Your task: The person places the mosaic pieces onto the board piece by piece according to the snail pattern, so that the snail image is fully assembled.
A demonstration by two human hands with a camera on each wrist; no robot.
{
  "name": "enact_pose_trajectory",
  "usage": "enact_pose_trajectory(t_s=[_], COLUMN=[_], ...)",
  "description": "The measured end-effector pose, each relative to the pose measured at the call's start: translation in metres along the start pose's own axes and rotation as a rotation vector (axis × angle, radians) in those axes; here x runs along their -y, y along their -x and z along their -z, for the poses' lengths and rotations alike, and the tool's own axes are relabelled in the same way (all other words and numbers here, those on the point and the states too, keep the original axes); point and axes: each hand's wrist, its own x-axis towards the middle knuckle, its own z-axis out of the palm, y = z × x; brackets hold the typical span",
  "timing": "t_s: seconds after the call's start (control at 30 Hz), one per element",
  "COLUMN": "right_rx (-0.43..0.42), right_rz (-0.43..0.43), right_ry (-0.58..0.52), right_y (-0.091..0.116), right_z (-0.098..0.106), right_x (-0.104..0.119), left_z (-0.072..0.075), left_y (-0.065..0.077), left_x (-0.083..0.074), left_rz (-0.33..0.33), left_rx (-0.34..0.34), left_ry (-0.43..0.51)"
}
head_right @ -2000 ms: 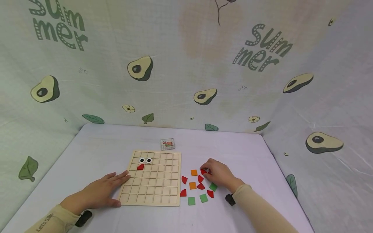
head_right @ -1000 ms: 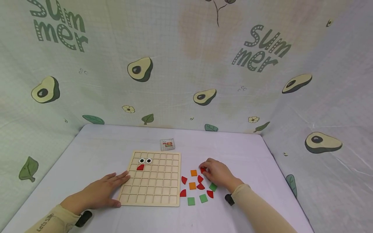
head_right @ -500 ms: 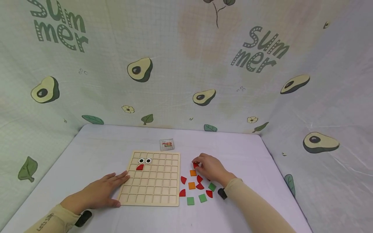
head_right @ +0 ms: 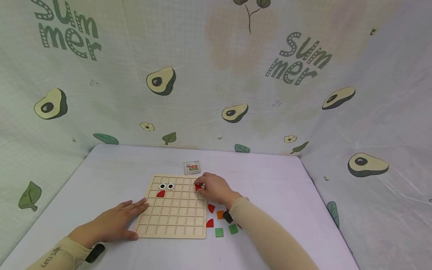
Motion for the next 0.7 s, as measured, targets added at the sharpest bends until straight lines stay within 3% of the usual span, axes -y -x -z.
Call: enact_pose_trajectory(t_s=[0.37, 0.7], right_rx=[0.009, -0.015], right_rz=[0.057, 0.034], right_ry=[0.004, 0.046], right_y=[-0.039, -0.05], right_z=[-0.032, -0.053], right_x=[0.051, 0.069], left_z=[-0.001, -0.001], left_y=[0.0, -0.001], left_x=[0.003, 0.004], left_rz=[-0.008, 0.002], left_rx=[0.003, 0.007], left_ry=[-0.003, 0.005])
